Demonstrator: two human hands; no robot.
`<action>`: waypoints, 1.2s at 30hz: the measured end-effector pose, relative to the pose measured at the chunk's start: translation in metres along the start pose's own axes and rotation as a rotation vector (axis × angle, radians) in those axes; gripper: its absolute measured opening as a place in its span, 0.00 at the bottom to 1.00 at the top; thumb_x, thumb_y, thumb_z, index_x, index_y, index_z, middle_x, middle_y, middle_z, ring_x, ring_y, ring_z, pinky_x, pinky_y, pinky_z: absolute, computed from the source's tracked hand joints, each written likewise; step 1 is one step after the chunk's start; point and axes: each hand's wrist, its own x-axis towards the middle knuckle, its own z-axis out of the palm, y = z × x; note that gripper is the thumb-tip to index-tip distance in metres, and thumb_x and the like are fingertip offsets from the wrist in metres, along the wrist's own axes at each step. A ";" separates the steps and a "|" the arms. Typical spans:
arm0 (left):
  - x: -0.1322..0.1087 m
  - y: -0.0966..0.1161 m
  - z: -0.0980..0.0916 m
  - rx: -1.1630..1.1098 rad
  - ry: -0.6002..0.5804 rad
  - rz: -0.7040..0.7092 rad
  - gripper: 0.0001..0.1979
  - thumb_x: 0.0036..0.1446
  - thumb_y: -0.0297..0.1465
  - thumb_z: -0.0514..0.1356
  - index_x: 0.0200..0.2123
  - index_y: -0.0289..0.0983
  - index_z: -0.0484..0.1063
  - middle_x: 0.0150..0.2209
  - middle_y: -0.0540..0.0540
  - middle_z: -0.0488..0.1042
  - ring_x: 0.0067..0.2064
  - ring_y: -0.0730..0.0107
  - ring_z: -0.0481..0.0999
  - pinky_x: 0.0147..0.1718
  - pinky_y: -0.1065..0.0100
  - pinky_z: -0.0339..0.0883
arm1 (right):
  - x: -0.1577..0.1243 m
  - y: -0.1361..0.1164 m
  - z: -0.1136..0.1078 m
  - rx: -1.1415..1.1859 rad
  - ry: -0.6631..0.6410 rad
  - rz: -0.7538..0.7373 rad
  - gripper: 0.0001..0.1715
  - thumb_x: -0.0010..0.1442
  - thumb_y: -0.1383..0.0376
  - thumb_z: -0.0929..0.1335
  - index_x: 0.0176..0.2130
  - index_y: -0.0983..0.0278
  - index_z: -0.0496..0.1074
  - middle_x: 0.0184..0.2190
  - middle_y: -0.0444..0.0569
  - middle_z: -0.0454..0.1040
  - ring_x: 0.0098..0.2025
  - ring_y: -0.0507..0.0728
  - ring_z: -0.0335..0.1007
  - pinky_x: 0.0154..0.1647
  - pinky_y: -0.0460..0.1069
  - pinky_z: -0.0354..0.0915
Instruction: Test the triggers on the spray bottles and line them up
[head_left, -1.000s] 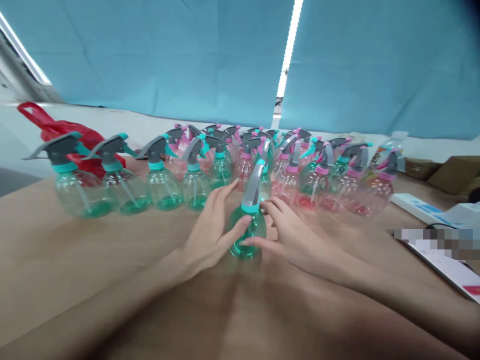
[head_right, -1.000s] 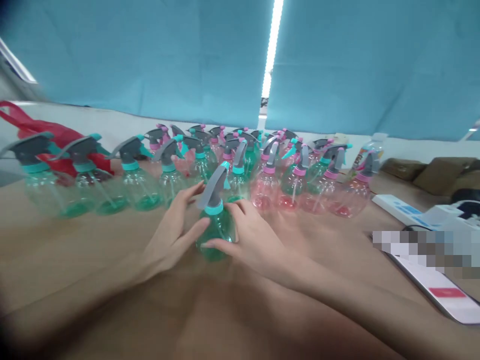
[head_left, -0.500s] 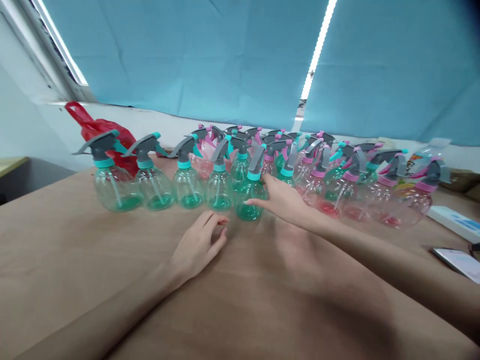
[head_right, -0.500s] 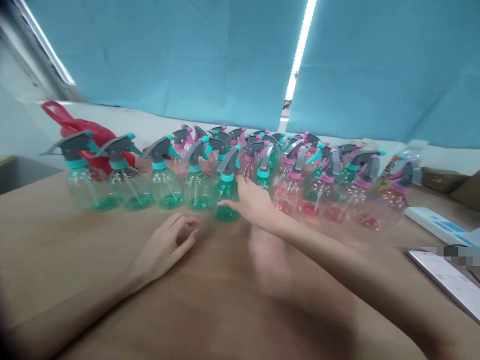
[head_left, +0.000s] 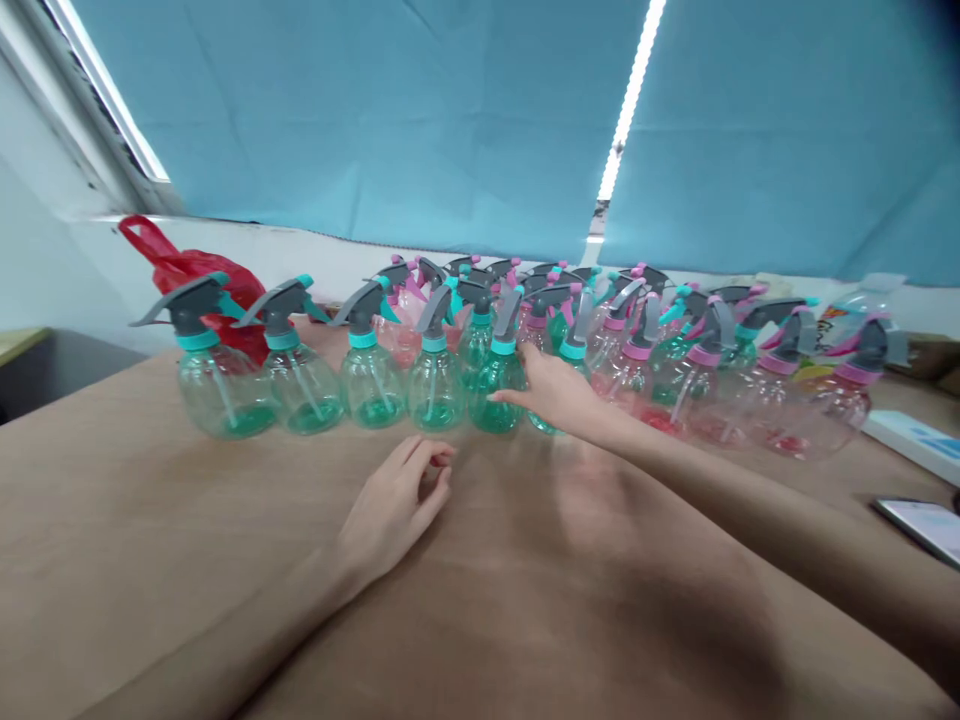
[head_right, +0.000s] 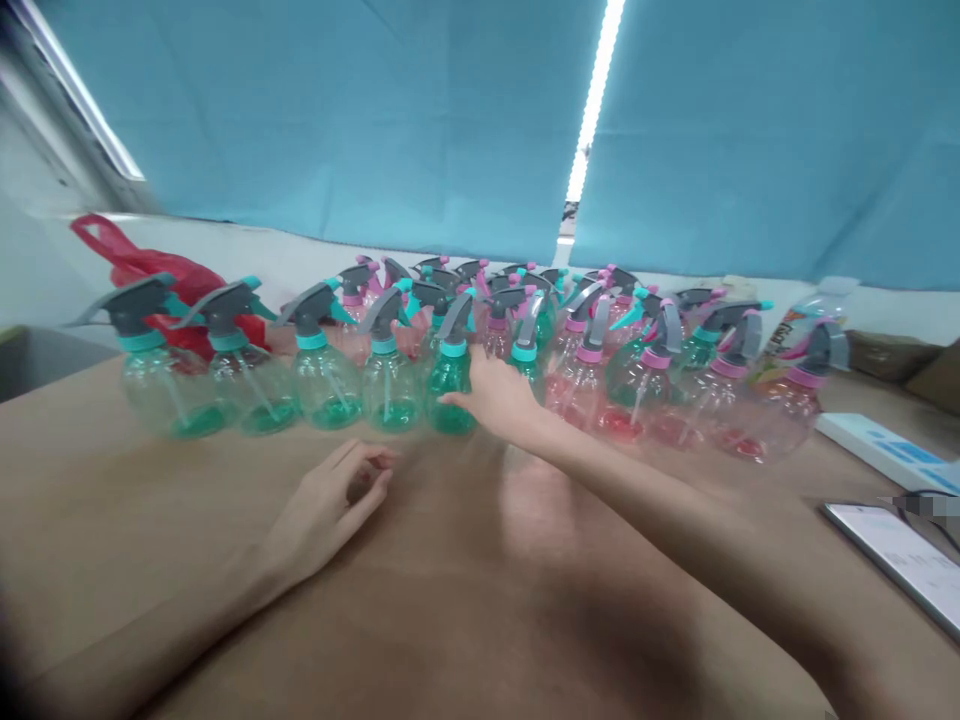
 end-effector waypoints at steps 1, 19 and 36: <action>0.000 -0.001 0.000 -0.002 0.001 -0.005 0.09 0.64 0.30 0.49 0.41 0.38 0.68 0.40 0.45 0.74 0.36 0.65 0.77 0.38 0.62 0.72 | -0.003 0.001 -0.001 0.017 0.012 -0.008 0.33 0.55 0.56 0.74 0.54 0.69 0.64 0.40 0.59 0.78 0.41 0.69 0.76 0.34 0.56 0.68; 0.005 0.002 -0.003 0.032 -0.015 0.014 0.09 0.63 0.34 0.51 0.41 0.38 0.69 0.36 0.46 0.75 0.31 0.67 0.78 0.32 0.65 0.72 | -0.041 0.070 -0.033 0.180 0.154 0.077 0.41 0.57 0.50 0.71 0.61 0.70 0.63 0.56 0.64 0.72 0.58 0.71 0.68 0.53 0.62 0.65; 0.063 0.088 0.034 -0.236 0.119 -0.082 0.10 0.63 0.36 0.56 0.46 0.40 0.66 0.44 0.45 0.73 0.40 0.64 0.78 0.35 0.64 0.73 | -0.052 0.065 -0.030 0.184 0.075 0.049 0.30 0.59 0.49 0.69 0.51 0.66 0.67 0.47 0.59 0.74 0.47 0.69 0.72 0.40 0.57 0.66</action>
